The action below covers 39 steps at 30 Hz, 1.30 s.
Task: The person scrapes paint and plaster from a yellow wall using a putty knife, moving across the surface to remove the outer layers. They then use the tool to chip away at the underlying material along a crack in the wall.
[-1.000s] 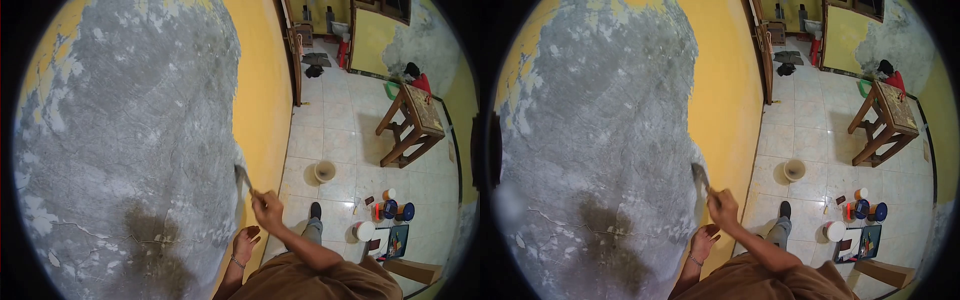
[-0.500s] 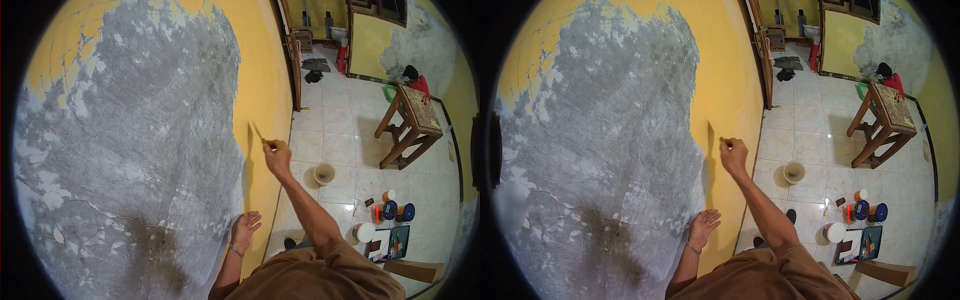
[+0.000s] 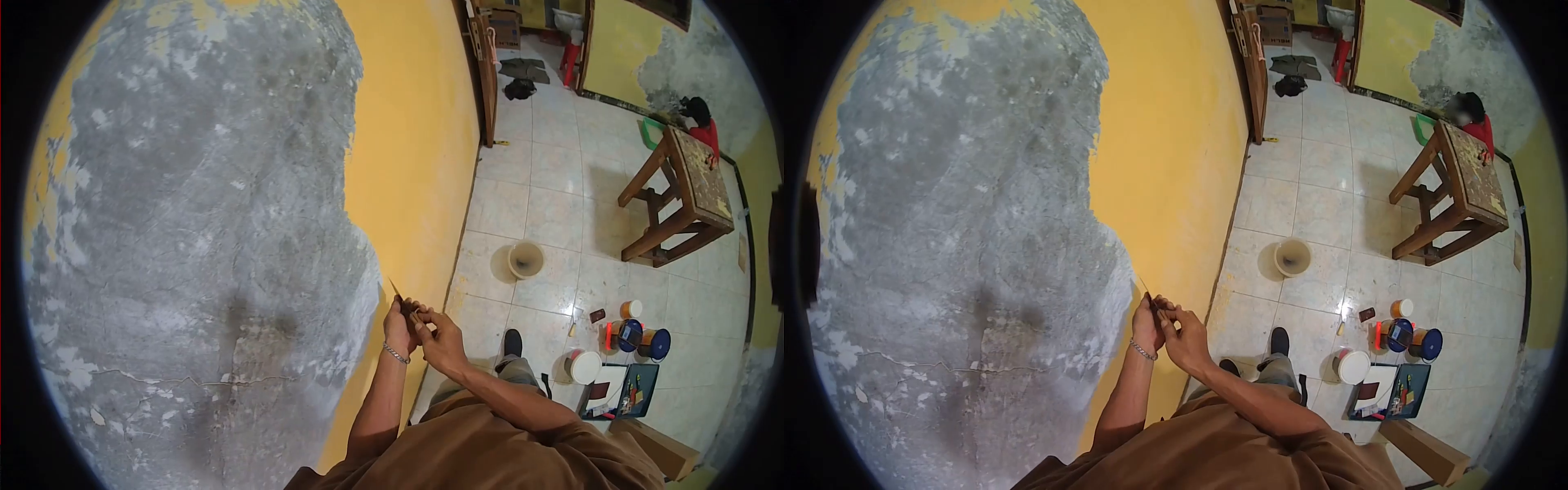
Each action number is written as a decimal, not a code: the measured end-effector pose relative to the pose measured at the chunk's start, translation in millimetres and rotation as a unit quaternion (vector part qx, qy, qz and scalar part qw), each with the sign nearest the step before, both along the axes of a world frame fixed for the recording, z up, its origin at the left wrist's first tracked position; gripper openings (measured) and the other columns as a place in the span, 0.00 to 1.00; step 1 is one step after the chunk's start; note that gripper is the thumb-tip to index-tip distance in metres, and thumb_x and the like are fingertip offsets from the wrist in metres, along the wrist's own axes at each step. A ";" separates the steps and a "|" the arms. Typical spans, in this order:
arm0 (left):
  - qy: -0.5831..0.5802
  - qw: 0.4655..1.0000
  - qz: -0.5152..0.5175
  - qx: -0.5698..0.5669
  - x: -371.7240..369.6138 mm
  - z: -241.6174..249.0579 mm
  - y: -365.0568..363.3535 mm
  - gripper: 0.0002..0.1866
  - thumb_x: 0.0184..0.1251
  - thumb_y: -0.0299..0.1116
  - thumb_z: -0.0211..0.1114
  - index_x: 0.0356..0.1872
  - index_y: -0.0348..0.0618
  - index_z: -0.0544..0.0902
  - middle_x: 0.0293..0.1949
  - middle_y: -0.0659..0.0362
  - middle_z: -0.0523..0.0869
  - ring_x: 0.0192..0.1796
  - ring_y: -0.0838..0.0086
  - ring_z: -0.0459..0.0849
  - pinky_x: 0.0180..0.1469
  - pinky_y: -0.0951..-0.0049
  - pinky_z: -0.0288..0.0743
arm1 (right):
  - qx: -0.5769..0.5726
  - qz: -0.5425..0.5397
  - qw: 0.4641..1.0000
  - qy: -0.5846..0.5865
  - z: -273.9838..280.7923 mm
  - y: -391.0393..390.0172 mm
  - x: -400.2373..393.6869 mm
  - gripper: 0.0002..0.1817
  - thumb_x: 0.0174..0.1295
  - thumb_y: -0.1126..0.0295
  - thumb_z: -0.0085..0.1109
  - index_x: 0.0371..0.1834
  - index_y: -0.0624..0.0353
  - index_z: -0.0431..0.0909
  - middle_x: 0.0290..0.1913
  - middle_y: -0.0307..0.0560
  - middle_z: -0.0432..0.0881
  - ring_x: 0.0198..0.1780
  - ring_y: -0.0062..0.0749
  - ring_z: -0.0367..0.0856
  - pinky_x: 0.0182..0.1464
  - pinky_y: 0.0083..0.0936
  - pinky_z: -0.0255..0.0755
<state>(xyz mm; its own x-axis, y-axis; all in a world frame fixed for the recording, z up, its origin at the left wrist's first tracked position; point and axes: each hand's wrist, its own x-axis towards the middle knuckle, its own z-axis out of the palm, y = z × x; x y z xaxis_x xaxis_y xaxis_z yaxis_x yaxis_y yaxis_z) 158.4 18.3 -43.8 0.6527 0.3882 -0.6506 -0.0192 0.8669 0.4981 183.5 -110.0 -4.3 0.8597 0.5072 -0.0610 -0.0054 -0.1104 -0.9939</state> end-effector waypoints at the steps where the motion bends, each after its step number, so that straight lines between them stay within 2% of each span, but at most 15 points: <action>1: -0.010 1.000 0.018 0.012 3.4 5.9 -5.3 0.24 0.75 0.50 0.41 0.30 0.39 0.73 0.29 0.53 0.79 0.32 0.64 0.79 0.45 0.63 0.78 | 0.002 -0.006 1.000 0.016 -9.1 4.4 4.1 0.12 0.62 0.72 0.57 0.47 0.66 0.77 0.38 0.50 0.78 0.27 0.27 0.79 0.27 0.24 0.76; 4: 0.003 0.998 0.040 -0.041 12.9 23.1 -6.9 0.23 0.73 0.52 0.45 0.34 0.40 0.74 0.32 0.54 0.80 0.36 0.63 0.80 0.51 0.58 0.73 | -0.014 -0.009 0.998 0.055 -6.3 16.0 15.9 0.14 0.62 0.72 0.56 0.49 0.66 0.77 0.38 0.54 0.83 0.31 0.29 0.82 0.33 0.25 0.76; 6: 0.000 0.995 0.074 -0.061 21.5 35.8 -8.3 0.24 0.71 0.54 0.49 0.34 0.39 0.74 0.31 0.55 0.80 0.37 0.65 0.80 0.54 0.63 0.72 | -0.022 -0.002 0.999 0.045 0.9 24.0 19.9 0.13 0.60 0.73 0.56 0.46 0.67 0.79 0.39 0.57 0.83 0.35 0.35 0.83 0.38 0.28 0.77; 12: -0.067 0.997 0.029 -0.012 18.2 -7.5 31.2 0.24 0.70 0.55 0.50 0.31 0.41 0.73 0.21 0.57 0.77 0.28 0.69 0.78 0.38 0.69 0.76 | -0.043 -0.056 0.997 -0.023 21.4 56.1 18.2 0.12 0.57 0.73 0.57 0.43 0.65 0.81 0.39 0.60 0.83 0.40 0.45 0.84 0.44 0.31 0.75; 14: -0.047 0.996 0.078 -0.013 18.1 -25.5 34.5 0.22 0.71 0.54 0.49 0.28 0.45 0.71 0.17 0.60 0.74 0.22 0.70 0.75 0.29 0.70 0.73 | -0.042 -0.069 0.997 -0.005 24.9 50.7 13.4 0.11 0.56 0.73 0.57 0.42 0.64 0.82 0.37 0.60 0.83 0.40 0.45 0.83 0.43 0.31 0.76; 15: -0.025 0.995 0.080 -0.048 17.6 -1.2 23.7 0.18 0.74 0.47 0.47 0.27 0.47 0.69 0.17 0.61 0.73 0.21 0.72 0.72 0.25 0.72 0.70 | -0.064 -0.045 0.997 -0.008 33.8 44.6 12.0 0.11 0.56 0.73 0.57 0.41 0.63 0.82 0.37 0.60 0.83 0.40 0.45 0.83 0.44 0.31 0.76; 18: 0.027 0.997 0.026 0.070 31.4 -2.0 39.8 0.14 0.74 0.40 0.43 0.28 0.47 0.68 0.18 0.61 0.73 0.20 0.73 0.71 0.23 0.71 0.70 | -0.082 -0.025 0.996 -0.020 28.4 53.1 16.8 0.12 0.55 0.73 0.57 0.42 0.63 0.82 0.37 0.59 0.83 0.40 0.44 0.84 0.45 0.30 0.76; 22: 0.105 0.989 -0.009 0.108 39.2 10.9 29.8 0.11 0.70 0.35 0.41 0.29 0.46 0.68 0.19 0.62 0.71 0.19 0.74 0.69 0.21 0.70 0.69 | -0.037 -0.053 0.998 0.015 23.8 50.8 19.2 0.12 0.56 0.72 0.57 0.42 0.63 0.82 0.38 0.60 0.83 0.41 0.44 0.84 0.46 0.30 0.76; 23: 0.128 0.987 0.047 0.080 39.5 18.7 24.2 0.10 0.69 0.33 0.41 0.28 0.45 0.68 0.17 0.61 0.70 0.18 0.73 0.69 0.21 0.68 0.70 | -0.033 -0.045 0.998 0.008 25.8 47.3 20.8 0.12 0.57 0.71 0.57 0.41 0.64 0.82 0.39 0.60 0.83 0.41 0.43 0.84 0.45 0.30 0.76; 26: 0.035 0.998 0.027 0.034 35.7 -25.8 54.4 0.12 0.69 0.33 0.40 0.26 0.45 0.67 0.16 0.60 0.69 0.18 0.73 0.69 0.21 0.67 0.70 | -0.098 -0.012 0.995 -0.023 27.4 51.4 29.4 0.13 0.58 0.68 0.57 0.41 0.64 0.82 0.39 0.59 0.83 0.40 0.39 0.84 0.39 0.30 0.77; 28: 0.134 0.989 0.022 0.058 45.9 9.9 32.1 0.15 0.70 0.36 0.38 0.23 0.45 0.65 0.15 0.61 0.68 0.17 0.72 0.68 0.22 0.66 0.70 | -0.097 -0.007 0.995 0.025 27.9 49.0 35.2 0.13 0.58 0.68 0.57 0.42 0.64 0.82 0.40 0.59 0.83 0.41 0.39 0.84 0.39 0.31 0.77; 30: 0.133 0.988 0.061 0.046 42.6 2.2 24.2 0.15 0.71 0.38 0.38 0.24 0.45 0.66 0.14 0.61 0.67 0.16 0.71 0.68 0.22 0.64 0.70 | -0.101 -0.015 0.994 0.032 31.6 39.5 32.7 0.12 0.57 0.69 0.58 0.41 0.64 0.82 0.39 0.59 0.83 0.40 0.40 0.84 0.41 0.30 0.76; 34: 0.095 0.993 0.070 0.023 34.2 -2.3 26.3 0.15 0.71 0.37 0.39 0.25 0.44 0.68 0.15 0.61 0.68 0.17 0.72 0.68 0.22 0.65 0.70 | -0.055 -0.001 0.997 -0.054 16.1 47.3 20.2 0.11 0.57 0.70 0.56 0.41 0.62 0.82 0.35 0.63 0.82 0.37 0.51 0.82 0.42 0.35 0.75; 36: 0.126 0.991 0.019 0.046 36.1 -17.5 35.8 0.12 0.70 0.33 0.41 0.26 0.44 0.69 0.16 0.61 0.69 0.17 0.73 0.68 0.21 0.67 0.70 | -0.084 -0.022 0.996 -0.029 12.3 52.1 25.3 0.11 0.57 0.72 0.58 0.41 0.64 0.82 0.37 0.59 0.83 0.38 0.42 0.85 0.42 0.30 0.77; 39: 0.072 0.996 0.045 0.022 19.2 -41.3 33.6 0.12 0.68 0.30 0.39 0.28 0.43 0.71 0.18 0.60 0.72 0.18 0.71 0.70 0.21 0.67 0.70 | -0.081 -0.014 0.996 -0.018 24.0 36.3 21.8 0.11 0.57 0.72 0.57 0.40 0.64 0.82 0.37 0.59 0.83 0.38 0.41 0.85 0.42 0.31 0.76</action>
<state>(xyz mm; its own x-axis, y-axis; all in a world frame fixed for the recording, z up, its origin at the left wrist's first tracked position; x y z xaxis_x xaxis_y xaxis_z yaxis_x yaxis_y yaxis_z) 177.6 51.8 -85.0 0.5149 0.4711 -0.7162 -0.0205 0.8420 0.5391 205.3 -73.6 19.7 0.8762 0.4695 -0.1089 0.0253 -0.2705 -0.9624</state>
